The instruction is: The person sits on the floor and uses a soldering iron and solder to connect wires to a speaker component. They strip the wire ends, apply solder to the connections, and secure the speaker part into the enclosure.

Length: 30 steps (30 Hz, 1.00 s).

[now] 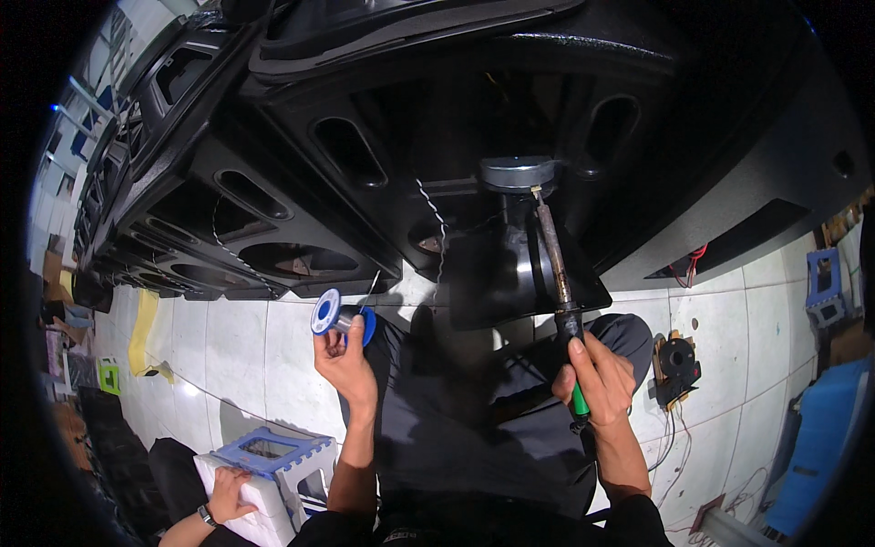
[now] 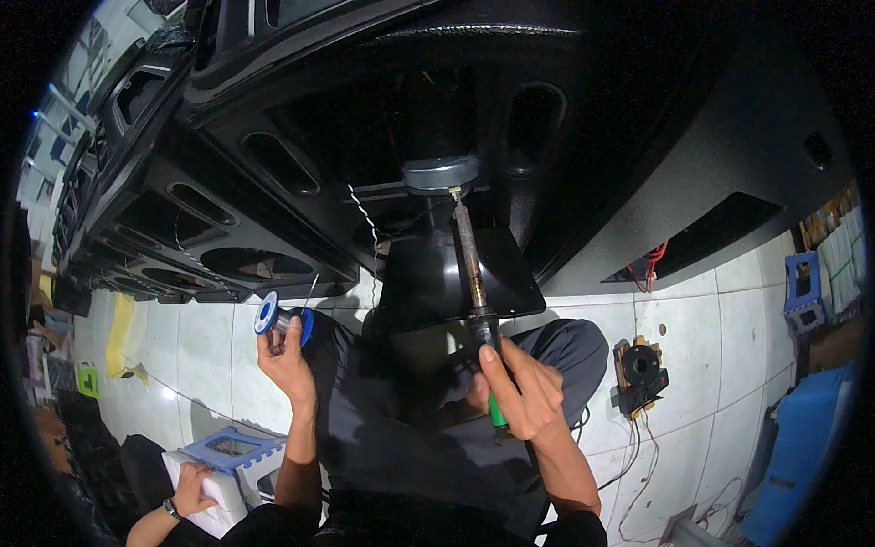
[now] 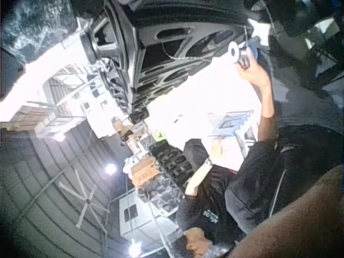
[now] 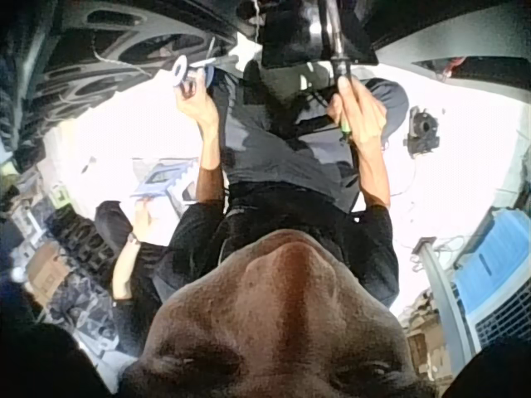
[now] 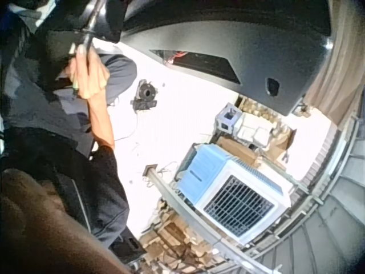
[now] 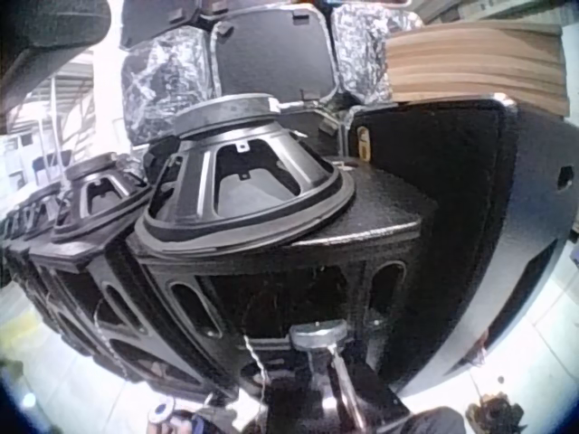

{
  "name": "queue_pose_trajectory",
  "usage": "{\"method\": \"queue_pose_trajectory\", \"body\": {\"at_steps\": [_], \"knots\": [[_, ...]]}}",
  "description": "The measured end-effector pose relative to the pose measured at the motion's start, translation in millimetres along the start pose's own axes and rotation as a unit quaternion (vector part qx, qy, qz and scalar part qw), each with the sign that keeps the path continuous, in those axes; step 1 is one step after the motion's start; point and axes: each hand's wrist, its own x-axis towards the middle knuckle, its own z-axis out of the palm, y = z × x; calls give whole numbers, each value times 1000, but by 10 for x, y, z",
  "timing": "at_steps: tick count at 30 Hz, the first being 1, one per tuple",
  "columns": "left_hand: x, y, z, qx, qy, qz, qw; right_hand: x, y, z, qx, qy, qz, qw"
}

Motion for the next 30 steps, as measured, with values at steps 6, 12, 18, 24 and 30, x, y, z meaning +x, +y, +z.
{"method": "queue_pose_trajectory", "body": {"at_steps": [6,12,18,24,30], "knots": [[1,-456,-297,-3,23,-69,997,-6,-5,6,-11,1,-2,1000],[-46,-544,-263,10,24,-57,998,-21,-28,-19,-13,-6,7,1000],[-46,-615,-291,15,22,-59,998,-33,-32,-8,-15,-6,10,1000],[-44,-649,-301,8,19,-61,998,-35,-38,17,-18,0,8,1000],[-53,-669,-281,-2,20,-50,999,-62,-24,32,-21,7,8,1000]]}}
